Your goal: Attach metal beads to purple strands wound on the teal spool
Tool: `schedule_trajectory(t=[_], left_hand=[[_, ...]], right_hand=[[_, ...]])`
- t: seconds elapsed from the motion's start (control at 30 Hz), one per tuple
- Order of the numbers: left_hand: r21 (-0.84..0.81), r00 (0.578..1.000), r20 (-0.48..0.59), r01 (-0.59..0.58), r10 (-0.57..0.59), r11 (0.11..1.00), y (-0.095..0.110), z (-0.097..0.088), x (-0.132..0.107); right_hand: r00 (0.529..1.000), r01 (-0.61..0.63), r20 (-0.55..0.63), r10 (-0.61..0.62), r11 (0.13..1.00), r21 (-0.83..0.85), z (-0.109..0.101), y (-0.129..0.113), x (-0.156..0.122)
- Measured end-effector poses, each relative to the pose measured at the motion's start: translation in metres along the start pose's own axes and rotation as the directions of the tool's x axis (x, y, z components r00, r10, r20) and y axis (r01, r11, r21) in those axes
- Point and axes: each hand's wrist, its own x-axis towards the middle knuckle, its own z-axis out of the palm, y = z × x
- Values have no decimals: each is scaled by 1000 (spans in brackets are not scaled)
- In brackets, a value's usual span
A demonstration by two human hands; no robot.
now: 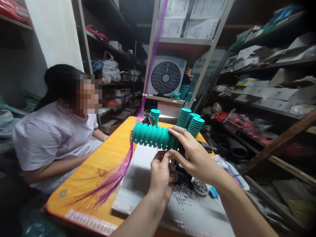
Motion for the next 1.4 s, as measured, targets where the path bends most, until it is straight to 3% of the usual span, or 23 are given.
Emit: schedule_trajectory(t=[0.5,0.67,0.83,0.97,1.13,1.27,1.4], left_hand=[[67,999,12,32,-33,997,4,-3,3],[96,994,108,3,-13,995,8,-21,-14],[149,995,94,-48,34,988,21,-50,-45],[226,995,95,-35,14,973,26,-65,-67],[224,986,158,23,-60,974,23,-67,-82],[322,984,159,23,-78,946,22,-66,-86],[375,984,164,-2,-65,927,24,-64,-89]], right_hand=[[998,9,-61,-21,984,-180,4,4,16],[996,12,-86,-19,996,-83,2,-1,8],[968,53,-250,-38,997,53,5,-39,-17],[993,-21,-101,58,944,330,11,-67,-30],[988,-152,57,145,811,565,10,-79,-25],[978,-210,139,157,724,657,9,-78,-24],[978,-208,137,156,744,635,10,-75,-28]])
